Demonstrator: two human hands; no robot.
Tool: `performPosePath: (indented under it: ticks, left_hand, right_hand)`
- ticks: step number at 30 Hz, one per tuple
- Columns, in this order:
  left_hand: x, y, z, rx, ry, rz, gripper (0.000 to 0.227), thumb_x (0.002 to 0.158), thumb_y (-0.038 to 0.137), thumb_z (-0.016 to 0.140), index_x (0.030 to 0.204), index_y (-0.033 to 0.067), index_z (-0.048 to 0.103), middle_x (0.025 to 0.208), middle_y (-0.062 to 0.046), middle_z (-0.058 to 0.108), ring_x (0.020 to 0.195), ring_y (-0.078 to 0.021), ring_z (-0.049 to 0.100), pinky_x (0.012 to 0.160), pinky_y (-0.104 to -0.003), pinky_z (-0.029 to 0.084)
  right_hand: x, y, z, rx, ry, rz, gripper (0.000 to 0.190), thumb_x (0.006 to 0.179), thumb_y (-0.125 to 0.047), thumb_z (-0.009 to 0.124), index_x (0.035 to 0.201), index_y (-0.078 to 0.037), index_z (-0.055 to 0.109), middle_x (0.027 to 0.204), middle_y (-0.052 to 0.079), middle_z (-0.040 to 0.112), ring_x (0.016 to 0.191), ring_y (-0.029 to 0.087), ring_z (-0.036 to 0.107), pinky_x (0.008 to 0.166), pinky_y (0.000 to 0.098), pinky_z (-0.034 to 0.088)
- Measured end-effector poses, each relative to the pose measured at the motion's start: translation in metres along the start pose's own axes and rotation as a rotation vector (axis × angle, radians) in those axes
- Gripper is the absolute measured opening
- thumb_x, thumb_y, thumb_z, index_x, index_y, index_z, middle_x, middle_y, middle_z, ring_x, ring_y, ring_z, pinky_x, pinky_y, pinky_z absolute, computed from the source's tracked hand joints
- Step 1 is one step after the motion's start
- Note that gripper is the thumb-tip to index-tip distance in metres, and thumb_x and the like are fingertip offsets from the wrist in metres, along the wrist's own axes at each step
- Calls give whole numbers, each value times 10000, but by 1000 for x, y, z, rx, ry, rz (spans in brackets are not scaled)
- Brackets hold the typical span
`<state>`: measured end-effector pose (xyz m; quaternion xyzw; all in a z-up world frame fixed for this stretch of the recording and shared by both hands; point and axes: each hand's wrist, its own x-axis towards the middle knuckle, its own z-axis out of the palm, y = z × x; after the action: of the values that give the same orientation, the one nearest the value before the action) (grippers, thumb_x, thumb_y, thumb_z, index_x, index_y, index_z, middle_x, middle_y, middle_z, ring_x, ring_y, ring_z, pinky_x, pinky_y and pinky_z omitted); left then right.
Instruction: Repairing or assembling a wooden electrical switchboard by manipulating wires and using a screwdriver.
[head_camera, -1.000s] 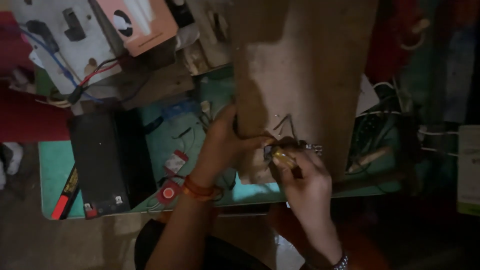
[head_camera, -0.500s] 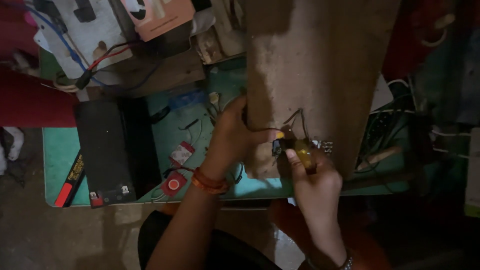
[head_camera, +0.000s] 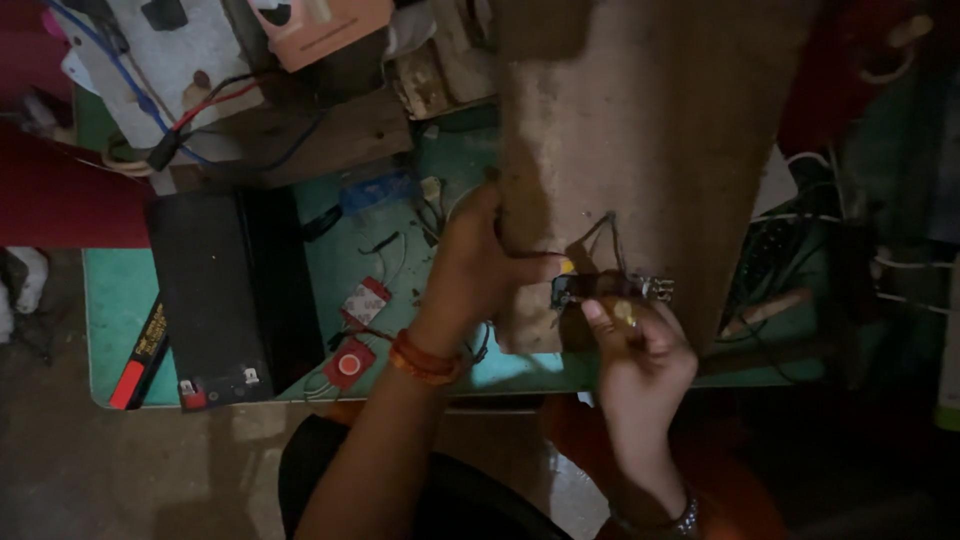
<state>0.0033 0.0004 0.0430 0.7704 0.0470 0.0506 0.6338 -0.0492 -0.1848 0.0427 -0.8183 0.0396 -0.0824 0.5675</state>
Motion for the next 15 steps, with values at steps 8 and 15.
performPosePath:
  ticks: [8,15]
  left_hand:
    - [-3,-9,0,-14,-19,57,677,680,141,935,1239,-37,598,1182,-149,686,1104,-259,677,964,-361,546]
    - [-3,-11,2,96,30,70,706,664,198,965,1188,-48,560,1103,-185,657,1034,-293,659,914,-376,536]
  right_hand:
    - [9,-2,-1,-143,10,-101,116,873,15,800,979,22,754,852,63,667,770,124,588,692,256,464]
    - [0,2,-2,-150,6,-112,150,872,23,809,1015,5,769,884,81,690,808,141,615,745,267,488]
